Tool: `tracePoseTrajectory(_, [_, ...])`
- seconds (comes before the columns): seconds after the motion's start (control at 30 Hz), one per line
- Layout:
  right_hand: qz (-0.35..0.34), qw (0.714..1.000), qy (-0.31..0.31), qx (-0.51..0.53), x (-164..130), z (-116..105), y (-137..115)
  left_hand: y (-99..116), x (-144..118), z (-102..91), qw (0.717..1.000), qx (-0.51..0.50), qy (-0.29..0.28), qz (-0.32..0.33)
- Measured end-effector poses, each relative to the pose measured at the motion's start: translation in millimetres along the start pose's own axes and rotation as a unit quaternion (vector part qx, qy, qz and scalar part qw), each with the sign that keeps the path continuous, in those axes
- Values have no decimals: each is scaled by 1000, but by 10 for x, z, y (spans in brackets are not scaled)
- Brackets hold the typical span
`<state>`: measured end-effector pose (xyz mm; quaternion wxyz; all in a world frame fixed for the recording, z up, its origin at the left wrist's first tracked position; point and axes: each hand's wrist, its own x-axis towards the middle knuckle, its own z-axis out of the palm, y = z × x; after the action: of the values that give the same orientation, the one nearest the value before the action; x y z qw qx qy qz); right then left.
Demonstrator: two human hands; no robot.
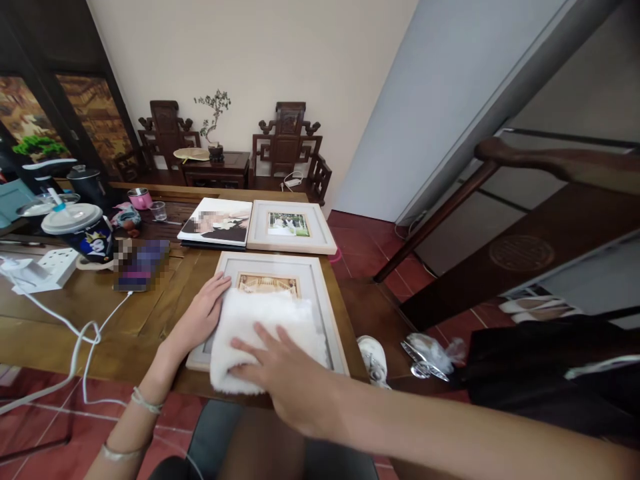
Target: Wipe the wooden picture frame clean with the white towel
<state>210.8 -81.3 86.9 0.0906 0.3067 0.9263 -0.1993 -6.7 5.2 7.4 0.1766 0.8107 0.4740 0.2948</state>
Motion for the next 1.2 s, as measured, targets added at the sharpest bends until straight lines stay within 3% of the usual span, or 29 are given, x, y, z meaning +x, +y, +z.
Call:
tracePoseTrajectory(0.13, [61, 994, 52, -80, 283, 7, 437, 46, -7, -18, 1000, -12, 5, -15])
tracePoseTrajectory(0.27, [111, 981, 115, -112, 625, -156, 784, 96, -28, -33, 999, -34, 26, -34])
tracePoseTrajectory(0.33, [108, 978, 135, -113, 781, -236, 818, 110, -39, -39, 998, -42, 35, -38])
tracePoseTrajectory(0.43, [77, 983, 124, -112, 873, -257, 672, 119, -51, -45, 996, -52, 51, -44])
tracePoseTrajectory(0.57, [-2, 991, 94, -92, 592, -169, 277, 121, -61, -56, 996, -63, 55, -37])
tracePoseTrajectory(0.63, [-36, 996, 49, -58, 348, -149, 90, 118, -59, -59, 996, -63, 52, -41])
tracePoseTrajectory(0.7, [-34, 999, -3, -23, 118, -158, -39, 107, -50, -56, 997, -44, 40, -41])
tracePoseTrajectory(0.8, [20, 998, -54, 8, -130, -201, -73, 73, -33, -38, 1000, 0, 9, -20])
tracePoseTrajectory(0.93, [80, 995, -47, 26, -289, -237, 166, 21, -26, -9, 1000, 15, -5, -3])
tracePoseTrajectory(1.2, [176, 975, 92, -97, -106, -224, 980, 4, -29, -8, 1000, 2, -6, 3])
